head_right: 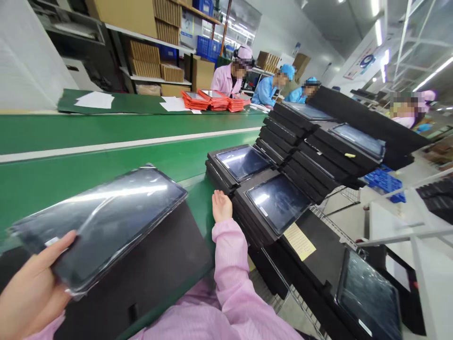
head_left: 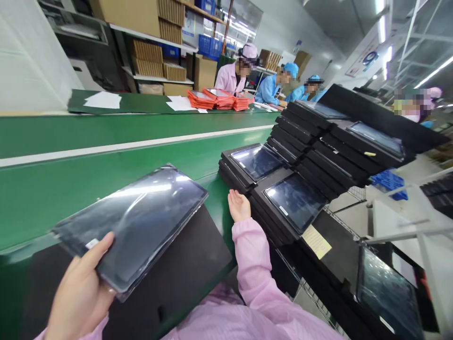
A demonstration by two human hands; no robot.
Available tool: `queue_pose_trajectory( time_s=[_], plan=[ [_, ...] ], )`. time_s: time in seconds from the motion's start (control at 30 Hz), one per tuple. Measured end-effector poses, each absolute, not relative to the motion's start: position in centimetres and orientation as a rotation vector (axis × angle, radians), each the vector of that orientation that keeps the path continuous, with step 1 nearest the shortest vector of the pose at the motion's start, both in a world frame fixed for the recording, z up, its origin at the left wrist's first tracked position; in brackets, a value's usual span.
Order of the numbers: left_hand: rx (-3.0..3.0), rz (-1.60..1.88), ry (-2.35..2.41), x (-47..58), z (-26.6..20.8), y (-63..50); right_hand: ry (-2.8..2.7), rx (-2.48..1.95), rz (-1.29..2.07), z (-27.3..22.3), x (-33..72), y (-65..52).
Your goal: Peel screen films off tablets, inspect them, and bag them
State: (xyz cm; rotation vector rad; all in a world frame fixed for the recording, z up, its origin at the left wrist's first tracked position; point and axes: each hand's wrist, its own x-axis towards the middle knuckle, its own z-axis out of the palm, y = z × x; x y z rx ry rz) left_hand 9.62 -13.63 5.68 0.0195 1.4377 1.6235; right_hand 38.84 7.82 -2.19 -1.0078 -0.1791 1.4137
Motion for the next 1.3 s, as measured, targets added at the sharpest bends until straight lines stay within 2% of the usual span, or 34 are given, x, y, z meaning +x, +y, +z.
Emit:
queue_pose_trajectory(
  time_s=[0.13, 0.43, 0.7, 1.3],
  plan=[
    [0.033, 1.607, 1.313, 13.3, 7.7, -8.3, -0.117, -0.965, 1.385, -2.7, 39.1, 7.9],
    [-0.083, 1.553, 1.188, 15.2, 5.3, -1.7, -0.189, -0.850, 1.325, -3.8, 37.3, 6.3],
    [-0.079, 1.501, 1.160, 15.0, 4.0, 0.6, -0.306, -0.769, 1.439, -3.3, 38.8, 6.3],
    [-0.068, 1.491, 0.976, 17.6, 1.6, 4.9, -0.549, -0.791, 1.349, -2.6, 41.4, 6.3]
  ],
)
